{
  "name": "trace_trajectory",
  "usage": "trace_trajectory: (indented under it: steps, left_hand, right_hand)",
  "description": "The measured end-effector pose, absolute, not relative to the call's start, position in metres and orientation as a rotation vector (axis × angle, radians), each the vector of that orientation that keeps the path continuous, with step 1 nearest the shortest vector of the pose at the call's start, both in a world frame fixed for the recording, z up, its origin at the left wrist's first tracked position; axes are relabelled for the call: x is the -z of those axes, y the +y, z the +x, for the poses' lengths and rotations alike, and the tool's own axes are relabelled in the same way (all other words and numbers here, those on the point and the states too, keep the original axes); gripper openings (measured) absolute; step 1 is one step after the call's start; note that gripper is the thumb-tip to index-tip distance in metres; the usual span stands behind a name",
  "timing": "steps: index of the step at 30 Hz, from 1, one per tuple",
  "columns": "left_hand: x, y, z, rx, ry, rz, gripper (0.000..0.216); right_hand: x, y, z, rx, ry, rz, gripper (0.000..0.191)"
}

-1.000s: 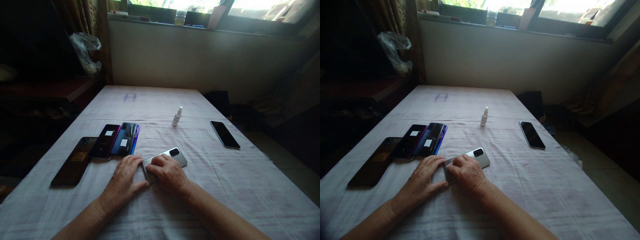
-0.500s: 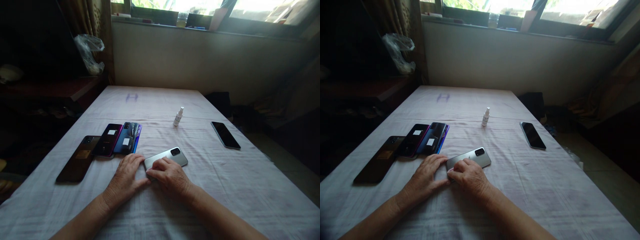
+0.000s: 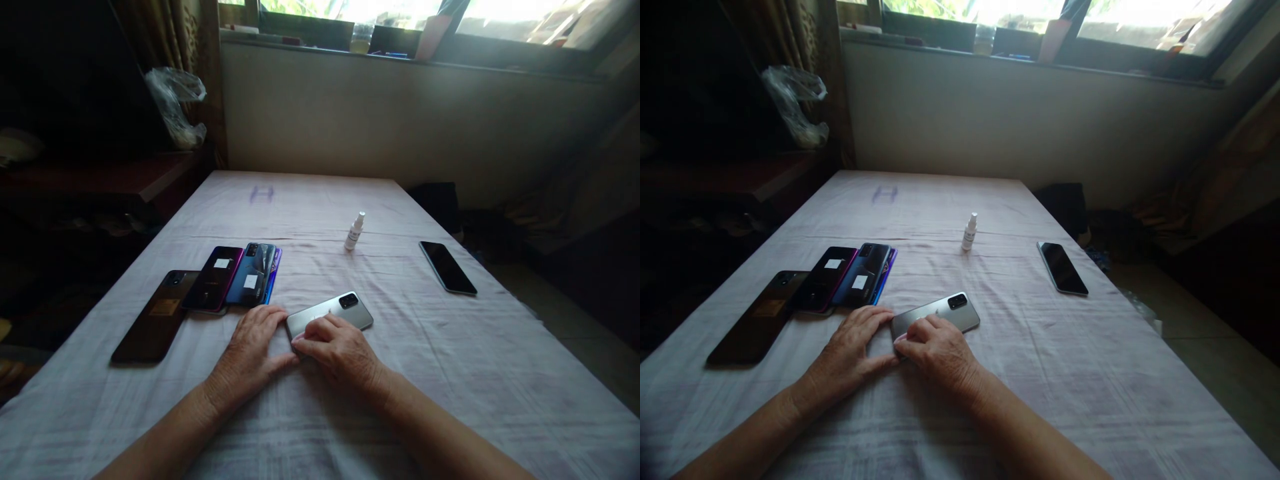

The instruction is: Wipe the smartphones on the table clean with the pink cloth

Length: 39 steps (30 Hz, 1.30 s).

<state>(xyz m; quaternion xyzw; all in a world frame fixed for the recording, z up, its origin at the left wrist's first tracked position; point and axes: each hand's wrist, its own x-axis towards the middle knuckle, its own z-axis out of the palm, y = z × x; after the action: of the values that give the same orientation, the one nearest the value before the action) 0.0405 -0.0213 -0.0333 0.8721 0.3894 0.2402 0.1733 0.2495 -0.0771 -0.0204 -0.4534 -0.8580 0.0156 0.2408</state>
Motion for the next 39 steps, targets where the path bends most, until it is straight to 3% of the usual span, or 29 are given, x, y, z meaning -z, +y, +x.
trace_trajectory:
  steps: [14, 29, 39]
  left_hand:
    - [0.033, -0.022, 0.040, -0.640, 1.105, 2.498, 0.056]
    - [0.030, -0.021, 0.039, -0.613, 1.088, 2.489, 0.057]
    - [0.028, -0.021, 0.039, -0.605, 1.081, 2.483, 0.055]
  right_hand:
    - [0.019, -0.092, 0.265, 0.125, -2.306, -1.346, 0.020]
    - [0.018, -0.086, 0.266, 0.083, -2.240, -1.497, 0.029]
    - [0.018, -0.069, 0.270, 0.136, -2.165, -1.645, 0.025]
